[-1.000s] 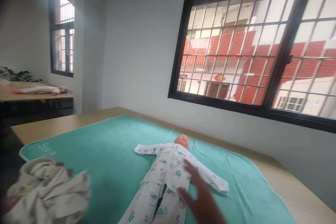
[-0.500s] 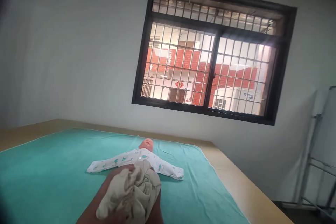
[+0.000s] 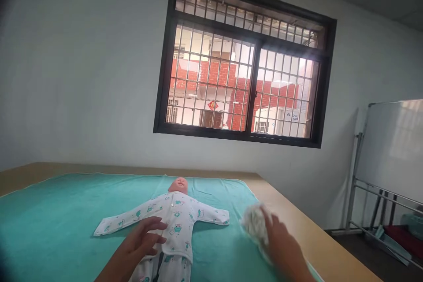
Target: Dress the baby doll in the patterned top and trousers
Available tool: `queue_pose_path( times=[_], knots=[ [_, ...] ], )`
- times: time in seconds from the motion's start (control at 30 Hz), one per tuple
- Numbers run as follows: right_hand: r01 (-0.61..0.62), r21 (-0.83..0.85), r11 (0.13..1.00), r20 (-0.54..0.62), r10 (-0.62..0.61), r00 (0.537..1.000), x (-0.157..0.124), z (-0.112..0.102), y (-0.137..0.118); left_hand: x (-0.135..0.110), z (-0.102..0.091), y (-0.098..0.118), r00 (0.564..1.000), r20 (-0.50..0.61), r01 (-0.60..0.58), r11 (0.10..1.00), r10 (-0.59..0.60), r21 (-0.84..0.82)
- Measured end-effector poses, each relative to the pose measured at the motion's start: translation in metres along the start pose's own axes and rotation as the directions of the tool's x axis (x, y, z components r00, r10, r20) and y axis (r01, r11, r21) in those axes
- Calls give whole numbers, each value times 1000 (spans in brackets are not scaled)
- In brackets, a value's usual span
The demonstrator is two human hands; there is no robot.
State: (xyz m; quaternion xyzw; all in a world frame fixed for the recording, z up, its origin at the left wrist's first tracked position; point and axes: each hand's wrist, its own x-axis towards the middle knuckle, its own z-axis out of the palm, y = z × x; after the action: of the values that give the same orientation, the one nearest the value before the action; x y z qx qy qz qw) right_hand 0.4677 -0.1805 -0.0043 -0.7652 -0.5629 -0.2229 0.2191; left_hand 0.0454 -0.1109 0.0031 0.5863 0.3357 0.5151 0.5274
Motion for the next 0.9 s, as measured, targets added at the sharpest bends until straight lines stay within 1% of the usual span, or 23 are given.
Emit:
queue_pose_path(
  times=[0.03, 0.07, 0.1, 0.13, 0.17, 0.2, 0.27, 0.33, 0.4, 0.43, 0.47, 0.53, 0.6, 0.63, 0.7, 0.73, 0.77, 0.8, 0.83, 0.9],
  knots=[
    [19, -29, 999, 101, -16, 995, -12, 25, 4, 3, -4, -6, 1000, -9, -1, 1000, 1, 10],
    [-20, -60, 998, 123, 27, 992, -22, 47, 8, 6, -10, -11, 1000, -20, -3, 1000, 4, 27],
    [-16, -66, 998, 163, 26, 986, -31, 65, 12, 11, -16, -15, 999, -32, -4, 999, 6, 52],
    [-36, -77, 996, 173, 49, 984, -36, 78, 15, 16, -22, -18, 999, -42, -6, 996, 9, 86],
    [-47, -81, 996, 171, 60, 983, -39, 87, 19, 22, -29, -19, 998, -52, -12, 992, 18, 125],
    [-43, -78, 996, 176, 57, 983, -39, 91, 24, 28, -35, -20, 998, -60, -23, 986, 33, 167],
    [-21, -86, 996, 193, 37, 980, -31, 88, 31, 42, -46, -20, 996, -62, -49, 966, 67, 253],
    [21, -113, 993, 212, 3, 977, -15, 74, 33, 58, -51, -21, 994, -55, -68, 941, 91, 333],
    [58, -133, 989, 188, -32, 982, 3, 54, 19, 76, -53, -25, 993, -44, -85, 914, 112, 396],
    [62, -118, 991, 157, -43, 987, 11, 43, 5, 86, -52, -28, 991, -38, -99, 900, 127, 424],
    [80, -67, 995, 119, -71, 990, 17, 32, -14, 97, -50, -31, 989, -31, -116, 885, 146, 450],
    [133, 156, 979, 55, -143, 988, 26, 16, -65, 119, -44, -38, 983, -19, -148, 858, 181, 491],
    [128, 426, 895, 71, -175, 982, 30, 11, -126, 141, -37, -45, 977, -13, -178, 843, 214, 508],
    [116, 531, 839, 87, -190, 978, 32, 14, -157, 151, -33, -49, 973, -9, -194, 840, 230, 506],
    [133, 682, 720, 58, -235, 970, 41, 29, -212, 167, -27, -55, 968, 4, -219, 844, 249, 489],
    [123, 723, 680, 54, -233, 971, 48, 39, -235, 173, -25, -58, 968, 14, -228, 848, 252, 478],
    [97, 736, 670, 65, -213, 975, 57, 51, -255, 178, -24, -61, 968, 25, -234, 854, 252, 464],
    [80, 719, 690, 76, -194, 978, 67, 63, -270, 181, -24, -64, 968, 31, -235, 861, 248, 452],
    [72, 677, 732, 103, -191, 976, 77, 74, -283, 183, -25, -68, 969, 35, -233, 866, 243, 442],
    [65, 575, 815, 155, -187, 970, 97, 93, -300, 185, -28, -75, 972, 31, -221, 873, 231, 435]
  ],
)
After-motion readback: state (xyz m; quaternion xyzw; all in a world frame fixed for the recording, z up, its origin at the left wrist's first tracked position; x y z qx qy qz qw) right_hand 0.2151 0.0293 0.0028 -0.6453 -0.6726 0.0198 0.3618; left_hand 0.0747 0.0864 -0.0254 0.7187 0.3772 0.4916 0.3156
